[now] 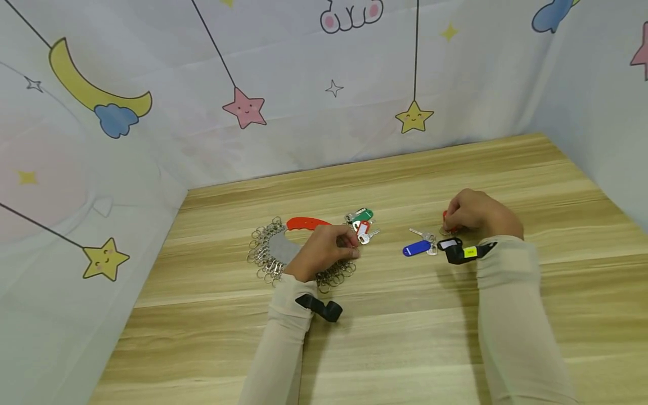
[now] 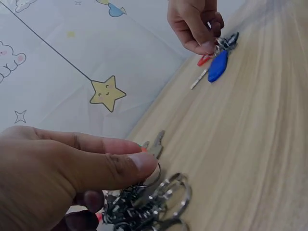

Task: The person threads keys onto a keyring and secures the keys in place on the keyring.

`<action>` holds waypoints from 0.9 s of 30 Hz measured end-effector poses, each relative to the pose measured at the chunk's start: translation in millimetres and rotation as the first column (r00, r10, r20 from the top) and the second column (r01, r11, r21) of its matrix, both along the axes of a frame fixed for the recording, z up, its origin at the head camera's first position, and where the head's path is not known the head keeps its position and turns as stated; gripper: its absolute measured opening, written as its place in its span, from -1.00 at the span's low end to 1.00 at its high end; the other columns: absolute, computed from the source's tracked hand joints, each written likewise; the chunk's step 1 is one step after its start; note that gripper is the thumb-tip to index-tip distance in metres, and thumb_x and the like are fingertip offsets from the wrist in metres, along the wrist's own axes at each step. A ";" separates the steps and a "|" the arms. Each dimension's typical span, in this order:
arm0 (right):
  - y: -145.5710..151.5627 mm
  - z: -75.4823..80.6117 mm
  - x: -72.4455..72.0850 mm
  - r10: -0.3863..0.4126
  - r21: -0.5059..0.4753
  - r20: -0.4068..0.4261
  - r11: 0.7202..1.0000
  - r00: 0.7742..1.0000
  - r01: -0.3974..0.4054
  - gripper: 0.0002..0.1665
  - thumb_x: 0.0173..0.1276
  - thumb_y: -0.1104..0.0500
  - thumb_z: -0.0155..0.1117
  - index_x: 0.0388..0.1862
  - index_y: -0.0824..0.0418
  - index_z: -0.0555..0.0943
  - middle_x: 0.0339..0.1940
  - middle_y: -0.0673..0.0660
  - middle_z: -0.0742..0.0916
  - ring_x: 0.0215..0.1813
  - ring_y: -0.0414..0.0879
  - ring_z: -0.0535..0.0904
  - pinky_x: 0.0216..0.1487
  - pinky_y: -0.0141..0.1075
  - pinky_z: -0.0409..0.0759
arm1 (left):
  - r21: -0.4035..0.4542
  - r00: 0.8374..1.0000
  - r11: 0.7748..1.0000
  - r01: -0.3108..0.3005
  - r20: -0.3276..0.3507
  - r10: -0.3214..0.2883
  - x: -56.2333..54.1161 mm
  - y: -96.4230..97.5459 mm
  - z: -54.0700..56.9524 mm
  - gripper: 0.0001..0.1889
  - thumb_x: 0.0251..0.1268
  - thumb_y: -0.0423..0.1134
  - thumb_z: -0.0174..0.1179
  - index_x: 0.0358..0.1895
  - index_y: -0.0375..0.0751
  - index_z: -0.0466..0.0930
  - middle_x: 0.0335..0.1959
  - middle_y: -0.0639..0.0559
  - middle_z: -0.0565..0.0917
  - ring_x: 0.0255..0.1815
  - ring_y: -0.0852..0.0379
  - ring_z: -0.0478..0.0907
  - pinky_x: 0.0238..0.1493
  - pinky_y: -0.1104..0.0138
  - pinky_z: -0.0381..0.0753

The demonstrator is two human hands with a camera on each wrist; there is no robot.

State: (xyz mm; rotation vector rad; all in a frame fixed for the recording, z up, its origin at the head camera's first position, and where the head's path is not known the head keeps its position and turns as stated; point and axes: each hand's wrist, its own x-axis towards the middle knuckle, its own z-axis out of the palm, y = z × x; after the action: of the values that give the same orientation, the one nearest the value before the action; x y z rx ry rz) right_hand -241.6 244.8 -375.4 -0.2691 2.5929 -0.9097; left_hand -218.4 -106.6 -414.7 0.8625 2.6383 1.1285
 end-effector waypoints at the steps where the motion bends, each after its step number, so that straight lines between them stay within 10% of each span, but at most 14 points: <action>1: -0.5 -0.3 -0.2 0.001 0.002 0.001 1.000 1.000 -0.001 -0.87 0.21 0.24 0.42 -0.41 0.29 0.66 -0.45 0.08 0.65 -0.30 0.02 0.50 -0.29 -0.18 0.43 | 0.008 1.000 1.000 0.001 -0.004 -0.001 0.3 0.1 1.4 -0.89 0.16 -0.37 0.48 -0.31 -0.16 0.73 -0.38 0.16 0.69 -0.37 0.24 0.59 -0.26 0.33 0.57; 11: 10.6 3.0 -2.2 -0.049 -0.124 -0.116 0.992 0.992 0.034 -0.79 0.45 0.19 0.17 -0.19 0.31 0.67 -0.23 0.14 0.67 -0.14 0.04 0.48 -0.15 -0.13 0.42 | 0.008 0.999 1.000 -0.018 -0.049 0.019 -0.2 2.8 7.6 -0.93 0.21 -0.43 0.42 -0.27 -0.21 0.79 -0.29 0.09 0.74 -0.32 0.28 0.62 -0.22 0.38 0.59; 16: 22.6 9.7 4.5 -0.170 -0.414 -0.114 0.904 0.979 0.109 -0.56 0.57 -0.01 0.17 -0.03 0.40 0.58 0.17 0.19 0.61 0.24 0.10 0.41 0.24 0.06 0.31 | 0.006 0.997 0.999 -0.034 -0.075 0.035 -1.1 2.4 8.1 -0.92 0.21 -0.42 0.42 -0.25 -0.21 0.79 -0.29 0.10 0.74 -0.31 0.29 0.63 -0.21 0.40 0.59; 19: 24.4 13.6 6.7 -0.221 -0.680 -0.116 0.728 0.968 0.085 -0.60 0.56 0.05 0.19 -0.11 0.43 0.55 0.28 0.14 0.58 0.43 0.05 0.25 0.45 0.03 -0.01 | 0.032 0.996 0.998 -0.045 -0.074 0.047 -1.6 1.6 6.9 -0.94 0.21 -0.41 0.43 -0.29 -0.19 0.79 -0.31 0.13 0.73 -0.32 0.29 0.62 -0.22 0.39 0.60; 24: 15.2 13.7 2.6 -0.142 -0.981 -0.134 0.156 0.981 -0.111 -0.82 0.58 0.41 0.01 -0.21 0.50 0.53 -0.03 0.31 0.68 0.17 0.16 0.52 0.29 -0.16 0.36 | 0.061 0.995 0.995 -0.074 -0.062 0.078 -1.1 -0.5 3.7 -0.93 0.22 -0.41 0.43 -0.29 -0.17 0.78 -0.39 0.16 0.71 -0.38 0.28 0.61 -0.28 0.36 0.60; 27: 8.0 11.0 -1.6 -0.051 -0.986 -0.160 0.050 0.986 -0.158 -0.74 0.61 0.44 -0.11 -0.18 0.53 0.54 -0.20 0.32 0.68 -0.13 0.15 0.66 -0.09 -0.18 0.63 | 0.059 0.994 0.995 -0.086 -0.056 0.090 -0.9 -0.8 2.0 -0.94 0.24 -0.39 0.42 -0.27 -0.17 0.77 -0.44 0.17 0.70 -0.41 0.28 0.60 -0.31 0.36 0.58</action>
State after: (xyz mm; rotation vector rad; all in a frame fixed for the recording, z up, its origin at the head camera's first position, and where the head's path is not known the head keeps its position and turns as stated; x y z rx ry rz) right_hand -243.3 252.8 -364.4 -0.8035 1.4104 -2.6599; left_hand -219.3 -107.5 -412.7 0.8085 2.7289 1.2222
